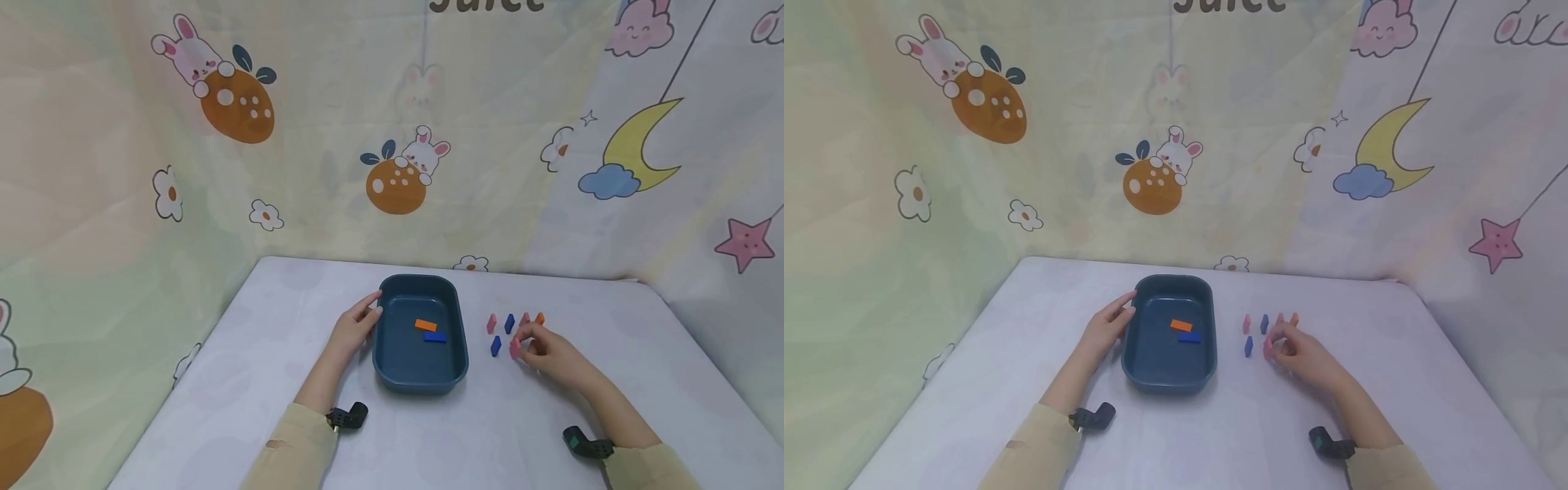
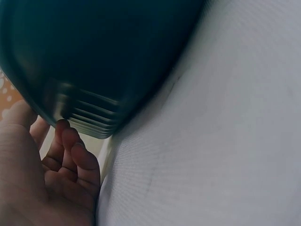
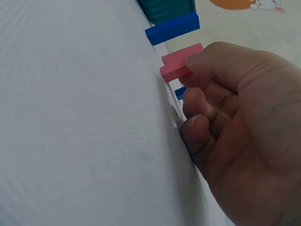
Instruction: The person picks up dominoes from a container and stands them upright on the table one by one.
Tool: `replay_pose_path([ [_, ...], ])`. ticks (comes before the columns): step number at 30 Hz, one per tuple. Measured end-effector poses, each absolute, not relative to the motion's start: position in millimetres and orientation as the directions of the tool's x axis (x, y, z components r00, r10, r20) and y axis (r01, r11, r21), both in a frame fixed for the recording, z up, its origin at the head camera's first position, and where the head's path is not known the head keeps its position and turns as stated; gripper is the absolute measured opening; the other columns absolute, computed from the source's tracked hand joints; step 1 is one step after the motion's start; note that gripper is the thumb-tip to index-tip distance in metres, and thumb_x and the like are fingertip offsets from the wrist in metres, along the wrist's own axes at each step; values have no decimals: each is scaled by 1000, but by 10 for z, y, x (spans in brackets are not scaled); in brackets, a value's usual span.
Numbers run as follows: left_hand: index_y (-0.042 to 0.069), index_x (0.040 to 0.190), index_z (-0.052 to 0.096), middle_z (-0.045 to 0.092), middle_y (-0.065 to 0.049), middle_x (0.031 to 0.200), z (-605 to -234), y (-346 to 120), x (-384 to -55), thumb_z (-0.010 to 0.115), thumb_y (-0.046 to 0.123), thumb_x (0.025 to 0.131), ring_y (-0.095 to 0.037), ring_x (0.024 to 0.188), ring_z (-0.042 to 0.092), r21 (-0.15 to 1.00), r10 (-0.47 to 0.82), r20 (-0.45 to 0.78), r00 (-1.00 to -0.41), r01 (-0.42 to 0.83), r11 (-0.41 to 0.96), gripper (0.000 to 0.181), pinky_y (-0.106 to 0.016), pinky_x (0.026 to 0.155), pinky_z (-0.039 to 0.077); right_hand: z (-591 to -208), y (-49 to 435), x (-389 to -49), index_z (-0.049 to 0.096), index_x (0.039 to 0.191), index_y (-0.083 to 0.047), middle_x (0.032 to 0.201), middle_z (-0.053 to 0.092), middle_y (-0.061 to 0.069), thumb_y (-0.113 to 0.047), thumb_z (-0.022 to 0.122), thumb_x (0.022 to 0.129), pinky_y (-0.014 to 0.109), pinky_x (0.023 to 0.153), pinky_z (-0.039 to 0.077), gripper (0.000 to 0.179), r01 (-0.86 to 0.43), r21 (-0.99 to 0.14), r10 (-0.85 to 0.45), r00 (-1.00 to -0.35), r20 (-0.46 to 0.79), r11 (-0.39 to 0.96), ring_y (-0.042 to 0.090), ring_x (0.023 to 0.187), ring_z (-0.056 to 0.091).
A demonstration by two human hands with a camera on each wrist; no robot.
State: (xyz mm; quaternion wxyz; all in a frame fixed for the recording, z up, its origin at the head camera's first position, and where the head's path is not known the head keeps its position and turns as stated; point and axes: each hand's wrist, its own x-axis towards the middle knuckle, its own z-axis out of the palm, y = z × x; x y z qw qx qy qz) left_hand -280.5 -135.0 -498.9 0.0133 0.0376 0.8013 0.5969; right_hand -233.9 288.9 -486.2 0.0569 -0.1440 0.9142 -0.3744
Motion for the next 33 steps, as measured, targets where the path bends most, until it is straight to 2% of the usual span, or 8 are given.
replay_pose_path([
  [8, 44, 137, 55, 62, -3, 91, -4996, -1355, -2812, 59, 44, 98, -21, 73, 55, 954, 78, 23, -997, 45, 296, 39, -30, 62, 44, -4886, 2891, -2337, 56, 113, -19, 83, 52, 4, -11, 68, 92, 24, 60, 44, 25, -210, -701, -290, -957, 4, 682, 15, 74, 51],
  [23, 44, 137, 54, 62, -3, 92, -4987, -1354, -2809, 58, 43, 98, -20, 73, 55, 953, 77, 27, -997, 49, 299, 39, -30, 63, 45, -4823, 2882, -2305, 53, 118, -17, 93, 55, 8, -15, 69, 92, 25, 60, 46, 31, -181, -753, -274, -962, 1, 632, 17, 72, 53],
  [30, 44, 137, 55, 61, -3, 91, -4969, -1351, -2802, 58, 41, 98, -20, 73, 55, 954, 77, 32, -997, 54, 295, 39, -30, 63, 45, -4751, 2879, -2312, 53, 119, -11, 116, 56, 12, -11, 64, 95, 30, 56, 51, 27, -201, -818, -291, -956, 43, 539, 21, 70, 55],
  [33, 43, 137, 55, 61, -3, 91, -4968, -1348, -2797, 59, 41, 98, -20, 73, 55, 955, 75, 28, -997, 49, 293, 39, -30, 63, 45, -4733, 2871, -2325, 53, 118, -9, 119, 57, 13, -11, 64, 95, 29, 56, 50, 26, -235, -817, -305, -949, 76, 527, 19, 69, 55],
])
